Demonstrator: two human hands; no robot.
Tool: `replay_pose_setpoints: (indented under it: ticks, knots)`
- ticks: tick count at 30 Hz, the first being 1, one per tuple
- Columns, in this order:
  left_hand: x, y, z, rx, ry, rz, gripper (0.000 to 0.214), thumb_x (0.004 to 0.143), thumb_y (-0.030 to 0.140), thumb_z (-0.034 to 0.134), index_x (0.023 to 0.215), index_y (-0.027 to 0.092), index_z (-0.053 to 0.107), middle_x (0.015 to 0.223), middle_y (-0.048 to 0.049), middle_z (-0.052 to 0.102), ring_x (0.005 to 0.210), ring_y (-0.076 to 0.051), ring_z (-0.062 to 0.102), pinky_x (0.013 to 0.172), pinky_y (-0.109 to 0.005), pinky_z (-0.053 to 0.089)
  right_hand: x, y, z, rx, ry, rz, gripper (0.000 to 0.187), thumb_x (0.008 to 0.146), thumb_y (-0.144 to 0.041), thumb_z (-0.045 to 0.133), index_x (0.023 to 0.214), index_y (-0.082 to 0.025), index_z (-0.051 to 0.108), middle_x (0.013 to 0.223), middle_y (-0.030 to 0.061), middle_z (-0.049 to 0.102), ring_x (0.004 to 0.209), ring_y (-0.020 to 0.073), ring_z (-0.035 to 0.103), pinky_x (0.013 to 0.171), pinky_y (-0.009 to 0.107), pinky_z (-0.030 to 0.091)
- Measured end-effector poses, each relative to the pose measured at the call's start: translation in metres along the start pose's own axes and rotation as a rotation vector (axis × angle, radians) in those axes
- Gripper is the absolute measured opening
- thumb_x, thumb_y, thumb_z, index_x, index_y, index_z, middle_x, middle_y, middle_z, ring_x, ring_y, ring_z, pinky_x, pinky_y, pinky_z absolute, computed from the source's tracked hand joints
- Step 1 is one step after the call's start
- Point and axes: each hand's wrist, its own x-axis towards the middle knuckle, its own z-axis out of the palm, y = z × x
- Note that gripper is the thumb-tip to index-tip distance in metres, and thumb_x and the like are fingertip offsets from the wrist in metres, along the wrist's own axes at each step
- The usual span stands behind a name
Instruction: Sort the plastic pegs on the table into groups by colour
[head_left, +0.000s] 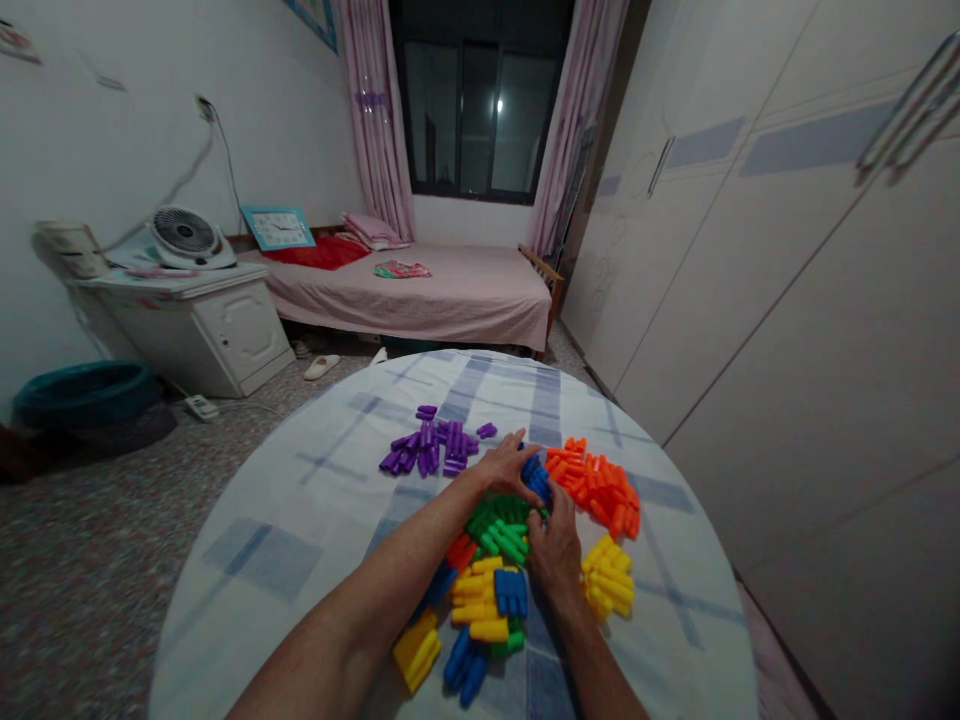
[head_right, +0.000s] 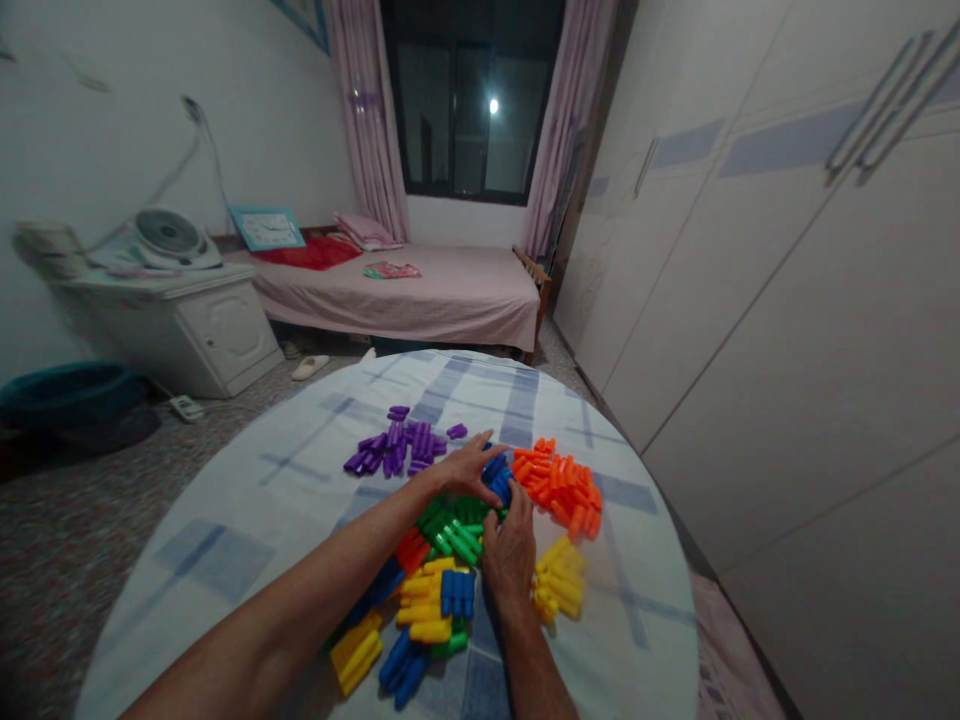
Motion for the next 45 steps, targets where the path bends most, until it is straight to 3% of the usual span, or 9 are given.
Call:
replay_pose_setpoints:
  ticks: [3,6,14,19,25,29,37,41,45]
  knots:
    - [0.004,0.008,-0.002,0.083,-0.061,-0.010,0.095,0.055,0.054,0.075,0.137,0.027,0.037,0.152,-0.0146,0.018,0.138,-0.042,0.018,0.104,-0.059,0.029,0.001,-0.002,-0.002,0.055,0.039,0.076,0.052,0.077,-0.027,0.040,0.127,-0.011,0.042,0.122,0.0174,0.051,0.111,0.0274,0.051,0.090,0.042,0.045]
    - [0.005,0.012,0.000,0.134,-0.038,-0.016,0.085,0.059,0.053,0.071,0.134,0.029,0.041,0.150,-0.0117,0.025,0.136,-0.039,0.023,0.103,-0.056,0.032,0.001,-0.002,-0.003,0.095,0.065,0.134,0.051,0.076,-0.027,0.041,0.125,-0.013,0.043,0.117,0.0166,0.053,0.106,0.0267,0.054,0.085,0.041,0.047]
    - [0.002,0.022,0.003,0.198,0.040,-0.068,0.082,0.060,0.068,0.062,0.129,0.027,0.046,0.143,-0.0134,0.033,0.131,-0.037,0.031,0.098,-0.054,0.038,0.000,0.001,0.001,0.086,0.049,0.120,0.051,0.076,-0.028,0.041,0.125,-0.014,0.043,0.120,0.0170,0.051,0.107,0.0278,0.053,0.085,0.042,0.047]
    - [0.004,0.031,0.002,0.265,0.074,-0.118,0.062,0.064,0.050,0.064,0.121,0.029,0.051,0.133,-0.0093,0.043,0.123,-0.031,0.041,0.090,-0.048,0.046,0.001,0.001,0.002,0.112,0.027,0.112,0.050,0.078,-0.028,0.041,0.126,-0.014,0.042,0.119,0.0162,0.052,0.108,0.0268,0.053,0.085,0.042,0.048]
    - [0.008,0.031,0.010,0.250,0.120,-0.175,0.057,0.063,0.052,0.065,0.116,0.030,0.057,0.130,-0.0090,0.043,0.119,-0.033,0.042,0.088,-0.052,0.046,0.001,0.000,0.001,0.097,0.023,0.094,0.047,0.077,-0.027,0.041,0.122,-0.014,0.045,0.118,0.0157,0.052,0.108,0.0265,0.053,0.085,0.042,0.048]
    - [0.008,0.027,0.019,0.174,0.203,-0.149,0.053,0.066,0.052,0.065,0.113,0.027,0.061,0.127,-0.0105,0.043,0.116,-0.034,0.042,0.089,-0.046,0.047,0.000,0.000,0.001,0.082,0.010,0.094,0.047,0.077,-0.027,0.042,0.123,-0.015,0.045,0.120,0.0149,0.053,0.109,0.0260,0.053,0.086,0.040,0.048]
    - [0.010,0.012,0.030,-0.013,0.354,-0.060,0.050,0.068,0.028,0.065,0.117,0.025,0.057,0.125,-0.0081,0.042,0.113,-0.026,0.044,0.097,-0.038,0.043,0.000,-0.006,-0.003,0.097,-0.044,0.110,0.048,0.078,-0.026,0.041,0.125,-0.016,0.044,0.122,0.0131,0.055,0.106,0.0241,0.057,0.086,0.038,0.048]
    - [0.007,0.008,0.018,-0.147,0.440,-0.038,0.051,0.062,0.022,0.067,0.112,0.019,0.058,0.120,-0.0089,0.044,0.112,-0.024,0.047,0.100,-0.035,0.040,0.001,-0.008,-0.004,0.082,-0.039,0.124,0.050,0.077,-0.027,0.041,0.126,-0.016,0.045,0.119,0.0123,0.057,0.102,0.0238,0.059,0.084,0.037,0.048]
    - [-0.025,0.008,-0.012,-0.235,0.598,-0.037,0.050,0.060,0.012,0.062,0.109,0.021,0.058,0.120,-0.0071,0.045,0.113,-0.022,0.049,0.102,-0.035,0.039,0.000,-0.005,-0.003,0.094,-0.045,0.119,0.049,0.078,-0.026,0.041,0.125,-0.015,0.046,0.120,0.0137,0.056,0.104,0.0236,0.058,0.087,0.038,0.048]
